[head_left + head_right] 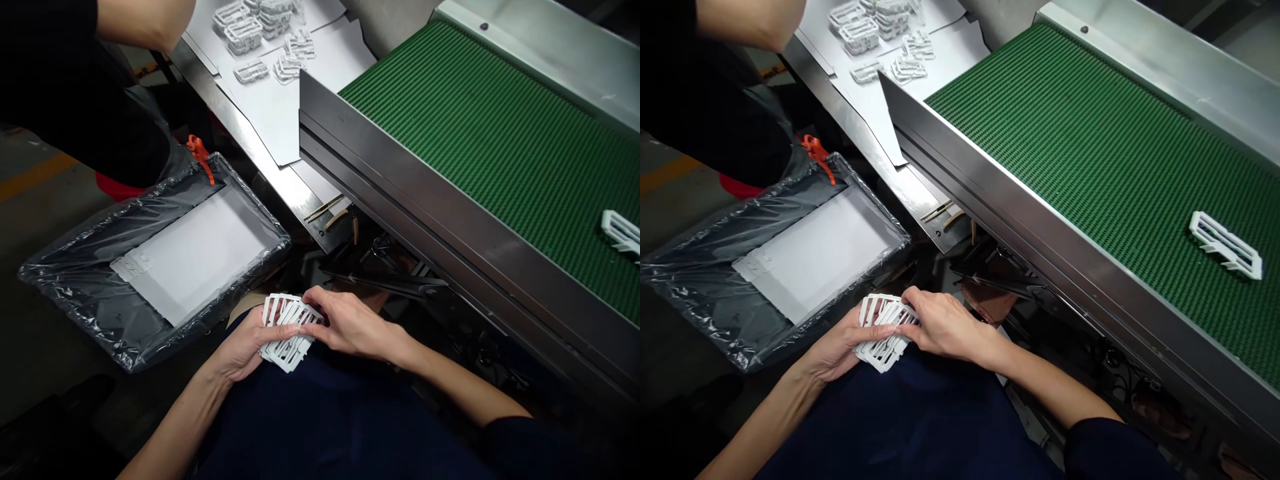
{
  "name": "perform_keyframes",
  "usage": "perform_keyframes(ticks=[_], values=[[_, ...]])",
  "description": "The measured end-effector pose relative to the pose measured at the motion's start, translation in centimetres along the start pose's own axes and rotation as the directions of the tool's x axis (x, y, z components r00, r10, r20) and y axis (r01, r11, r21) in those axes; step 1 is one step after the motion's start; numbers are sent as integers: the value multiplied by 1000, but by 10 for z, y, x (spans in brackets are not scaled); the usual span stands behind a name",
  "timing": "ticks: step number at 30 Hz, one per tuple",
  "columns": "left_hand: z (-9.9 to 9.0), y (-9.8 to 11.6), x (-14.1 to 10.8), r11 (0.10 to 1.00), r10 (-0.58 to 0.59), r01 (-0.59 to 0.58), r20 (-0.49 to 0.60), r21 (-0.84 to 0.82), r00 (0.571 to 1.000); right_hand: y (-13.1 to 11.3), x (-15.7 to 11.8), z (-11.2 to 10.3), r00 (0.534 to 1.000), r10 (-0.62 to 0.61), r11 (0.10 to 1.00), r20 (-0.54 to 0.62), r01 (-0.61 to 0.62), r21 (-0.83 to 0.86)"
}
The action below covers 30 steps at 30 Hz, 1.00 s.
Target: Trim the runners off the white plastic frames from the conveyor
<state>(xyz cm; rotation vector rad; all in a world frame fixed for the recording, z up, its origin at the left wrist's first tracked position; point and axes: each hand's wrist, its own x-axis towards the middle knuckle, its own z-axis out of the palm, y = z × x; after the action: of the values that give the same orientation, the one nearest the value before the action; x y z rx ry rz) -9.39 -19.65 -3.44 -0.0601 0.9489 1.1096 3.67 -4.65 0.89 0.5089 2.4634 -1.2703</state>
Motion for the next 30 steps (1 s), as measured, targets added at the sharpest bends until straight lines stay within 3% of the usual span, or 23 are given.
perform_keyframes(ticks=[5, 11, 17, 22, 30], values=[[6, 1, 2, 999, -34, 34, 3, 42, 999, 5, 13, -25, 989, -140, 987, -37, 136, -82], [15, 8, 0, 987, -50, 51, -12, 150, 999, 9, 36, -37, 931, -308, 924, 196, 342, -173], [17, 9, 2, 975, -50, 48, 2, 216, 999, 4, 41, -46, 878, -322, 851, 355, 433, -298], [16, 10, 3, 967, -57, 53, 6, 251, 998, -5, 45, -48, 862, -271, 777, 428, 458, -431], [15, 12, 7, 952, -69, 58, 26, 301, 997, -12, 49, -45, 872, -257, 749, 417, 453, -484]])
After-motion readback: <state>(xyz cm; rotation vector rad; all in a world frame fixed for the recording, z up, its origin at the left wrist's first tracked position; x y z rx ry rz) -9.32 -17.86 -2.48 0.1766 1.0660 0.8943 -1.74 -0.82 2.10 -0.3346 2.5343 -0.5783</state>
